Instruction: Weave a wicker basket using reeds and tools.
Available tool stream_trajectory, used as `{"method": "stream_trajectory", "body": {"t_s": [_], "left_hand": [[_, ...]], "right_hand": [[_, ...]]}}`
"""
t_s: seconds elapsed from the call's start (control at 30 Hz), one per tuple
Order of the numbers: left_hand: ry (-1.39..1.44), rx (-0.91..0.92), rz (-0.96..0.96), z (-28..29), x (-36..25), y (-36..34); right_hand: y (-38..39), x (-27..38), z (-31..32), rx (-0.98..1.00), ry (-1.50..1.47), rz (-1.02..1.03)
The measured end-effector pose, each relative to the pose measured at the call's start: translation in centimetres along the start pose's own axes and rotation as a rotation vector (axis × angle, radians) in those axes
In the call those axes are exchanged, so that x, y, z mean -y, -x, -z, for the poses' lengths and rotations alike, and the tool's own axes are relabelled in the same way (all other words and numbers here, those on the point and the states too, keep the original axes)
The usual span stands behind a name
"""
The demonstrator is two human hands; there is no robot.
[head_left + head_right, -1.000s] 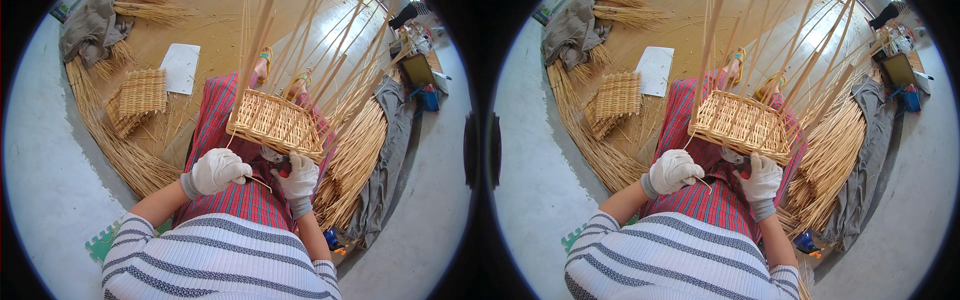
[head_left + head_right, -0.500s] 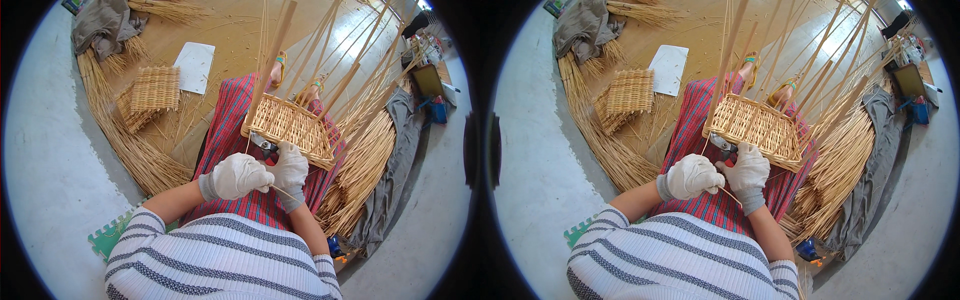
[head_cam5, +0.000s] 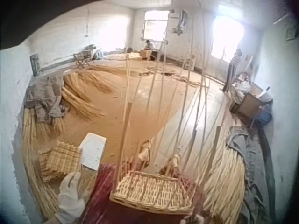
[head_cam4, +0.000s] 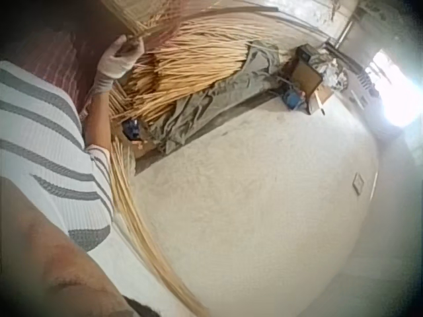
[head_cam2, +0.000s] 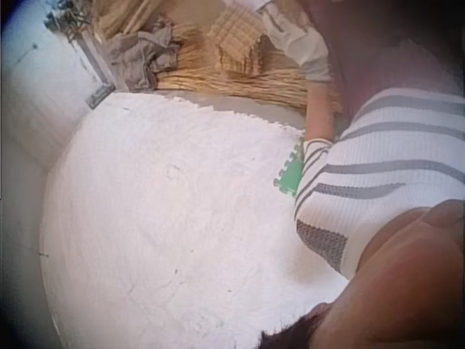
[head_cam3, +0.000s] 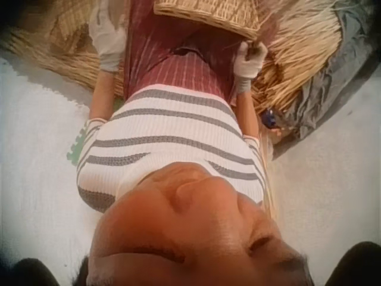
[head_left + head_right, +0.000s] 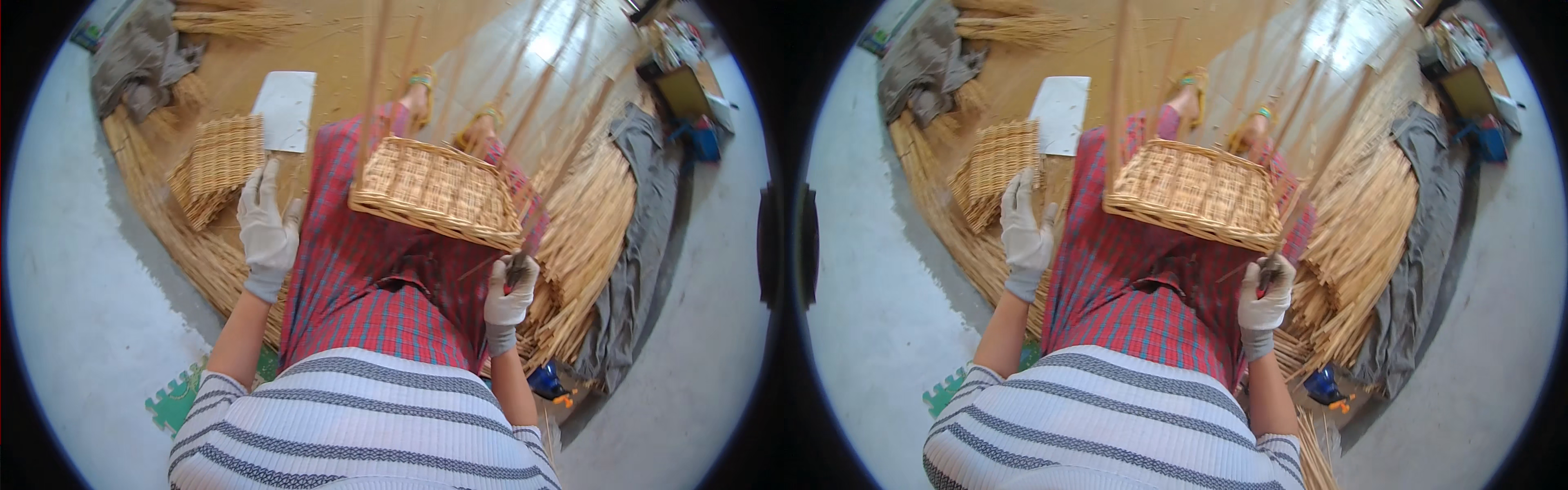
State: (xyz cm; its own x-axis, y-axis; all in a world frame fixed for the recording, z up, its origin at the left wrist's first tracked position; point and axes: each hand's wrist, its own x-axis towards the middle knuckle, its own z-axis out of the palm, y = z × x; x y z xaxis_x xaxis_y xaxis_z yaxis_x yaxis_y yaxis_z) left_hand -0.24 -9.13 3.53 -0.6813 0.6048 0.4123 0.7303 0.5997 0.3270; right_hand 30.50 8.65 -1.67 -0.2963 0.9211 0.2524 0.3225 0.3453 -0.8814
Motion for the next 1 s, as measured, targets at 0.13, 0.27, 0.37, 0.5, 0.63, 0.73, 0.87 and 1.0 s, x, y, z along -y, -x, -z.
{"method": "stream_trajectory", "body": {"t_s": [0.13,0.27,0.37,0.5,0.63,0.73,0.87,1.0], "left_hand": [[0.647,0.378,-0.457,-2.8,-7.4,1.2],[1.087,0.794,-0.302,-7.9,-18.8,3.0],[1.402,1.111,0.204,-11.5,-23.9,1.6],[1.411,1.07,0.49,-11.7,-25.1,-0.9],[1.467,0.925,0.371,-5.9,-19.7,-0.4],[1.361,1.128,0.364,-1.4,-16.1,1.8],[1.561,1.187,0.274,1.0,-13.1,3.6],[1.536,1.239,0.354,-1.8,-9.6,2.8]], "right_hand": [[0.8,-3.9,2.0,-0.237,-0.381,-0.338],[1.8,-5.6,2.4,-0.166,-0.518,-0.316],[2.2,-6.3,2.6,-0.109,-0.413,-0.259],[1.9,-7.1,3.4,-0.135,-0.718,-0.436],[0.5,-7.4,5.0,-0.252,-1.154,-0.592],[-1.0,-7.2,6.6,-0.385,-1.222,-0.61],[-3.0,-6.6,9.0,-0.416,-1.18,-0.464],[-4.5,-5.9,10.2,-0.333,-1.114,-0.365]]}}
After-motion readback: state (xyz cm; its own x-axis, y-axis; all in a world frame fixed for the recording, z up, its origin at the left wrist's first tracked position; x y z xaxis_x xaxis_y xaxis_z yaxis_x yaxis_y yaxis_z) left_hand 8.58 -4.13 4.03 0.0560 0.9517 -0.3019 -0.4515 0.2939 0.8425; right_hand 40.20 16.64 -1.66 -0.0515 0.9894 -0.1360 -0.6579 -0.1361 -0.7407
